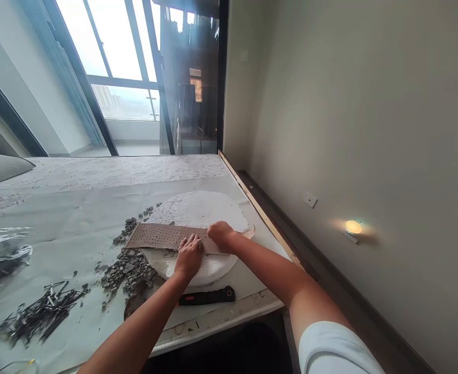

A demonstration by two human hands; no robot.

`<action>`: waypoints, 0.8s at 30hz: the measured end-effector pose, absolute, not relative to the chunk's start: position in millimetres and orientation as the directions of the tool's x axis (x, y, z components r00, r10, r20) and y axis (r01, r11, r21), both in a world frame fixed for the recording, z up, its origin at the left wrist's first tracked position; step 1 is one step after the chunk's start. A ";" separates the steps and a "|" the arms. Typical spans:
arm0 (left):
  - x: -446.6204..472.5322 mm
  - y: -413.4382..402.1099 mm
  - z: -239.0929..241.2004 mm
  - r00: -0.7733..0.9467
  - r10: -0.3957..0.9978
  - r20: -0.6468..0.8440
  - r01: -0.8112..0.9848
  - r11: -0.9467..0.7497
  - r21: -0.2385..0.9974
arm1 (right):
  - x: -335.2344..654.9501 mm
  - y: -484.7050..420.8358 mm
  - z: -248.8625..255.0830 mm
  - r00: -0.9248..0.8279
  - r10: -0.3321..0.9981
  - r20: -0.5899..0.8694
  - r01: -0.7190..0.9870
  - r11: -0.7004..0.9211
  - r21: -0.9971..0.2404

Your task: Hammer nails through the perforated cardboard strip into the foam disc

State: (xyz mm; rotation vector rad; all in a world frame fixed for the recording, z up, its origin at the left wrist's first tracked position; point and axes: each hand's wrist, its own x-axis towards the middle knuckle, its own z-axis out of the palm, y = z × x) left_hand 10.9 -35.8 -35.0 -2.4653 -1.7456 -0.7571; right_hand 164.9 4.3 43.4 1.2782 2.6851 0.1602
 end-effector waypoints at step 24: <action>8.2 -33.9 -38.7 0.220 0.890 0.399 0.888 -0.352 0.296 | 138.7 -16.9 18.0 -0.366 0.925 0.099 0.766 0.360 -0.533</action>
